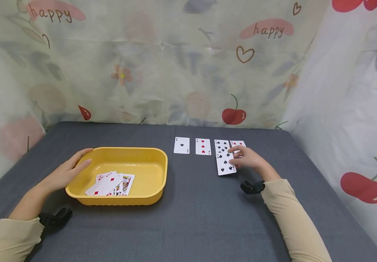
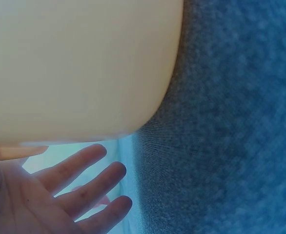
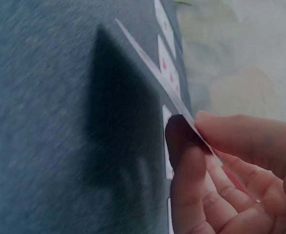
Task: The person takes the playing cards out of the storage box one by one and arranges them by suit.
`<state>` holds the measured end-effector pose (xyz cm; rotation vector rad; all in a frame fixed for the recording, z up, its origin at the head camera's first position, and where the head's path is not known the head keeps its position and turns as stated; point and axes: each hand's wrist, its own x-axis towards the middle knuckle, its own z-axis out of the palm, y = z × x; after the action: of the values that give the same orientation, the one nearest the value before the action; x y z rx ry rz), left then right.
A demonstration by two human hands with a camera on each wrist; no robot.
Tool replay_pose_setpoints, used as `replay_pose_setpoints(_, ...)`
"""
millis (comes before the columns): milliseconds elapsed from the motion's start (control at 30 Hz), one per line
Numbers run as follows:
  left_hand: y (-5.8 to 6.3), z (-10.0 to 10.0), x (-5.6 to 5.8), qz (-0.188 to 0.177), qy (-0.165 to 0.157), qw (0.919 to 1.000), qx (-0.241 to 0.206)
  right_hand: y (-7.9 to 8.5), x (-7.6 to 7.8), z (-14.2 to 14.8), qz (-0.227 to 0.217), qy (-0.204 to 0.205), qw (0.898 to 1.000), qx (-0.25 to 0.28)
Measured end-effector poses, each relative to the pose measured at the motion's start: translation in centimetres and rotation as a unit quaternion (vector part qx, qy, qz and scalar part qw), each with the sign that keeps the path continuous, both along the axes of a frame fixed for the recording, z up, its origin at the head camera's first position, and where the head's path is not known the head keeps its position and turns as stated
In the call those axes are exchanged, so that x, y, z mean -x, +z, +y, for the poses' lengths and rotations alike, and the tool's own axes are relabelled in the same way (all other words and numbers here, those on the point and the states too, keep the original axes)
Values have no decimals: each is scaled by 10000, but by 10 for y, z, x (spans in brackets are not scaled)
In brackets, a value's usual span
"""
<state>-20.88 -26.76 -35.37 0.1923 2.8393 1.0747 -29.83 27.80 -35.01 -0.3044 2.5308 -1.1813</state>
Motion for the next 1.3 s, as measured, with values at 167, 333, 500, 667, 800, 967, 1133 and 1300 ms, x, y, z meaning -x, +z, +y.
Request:
replay_pose_setpoints(167, 0, 0, 0, 12, 6, 10000, 31, -6, -2, 6, -282, 186, 9993, -129)
replay_pose_setpoints(333, -1, 0, 0, 21, 9, 10000, 45, -8, -3, 6, -414, 92, 9984, -368)
replay_pose_setpoints(500, -1, 0, 1, 62, 8, 10000, 32, -5, -4, 5, -389, 89, 9980, -482)
replay_pose_setpoints(667, -1, 0, 1, 19, 3, 10000, 26, 0, -5, 3, -250, 50, 9966, -783)
replay_pose_setpoints(800, 0, 0, 1, 7, -13, 10000, 34, 5, -8, -1, -48, -6, 9953, -968)
replay_pose_setpoints(967, 0, 0, 0, -9, -8, 10000, 34, 15, -9, -16, 361, 305, 9954, -829)
replay_pose_setpoints(1133, 0, 0, 1, -40, 12, 10000, 40, 31, -10, -46, 683, 800, 9934, -467)
replay_pose_setpoints(1300, 0, 0, 1, -58, 19, 10000, 65, 45, -10, -83, 896, 1273, 9875, -251)
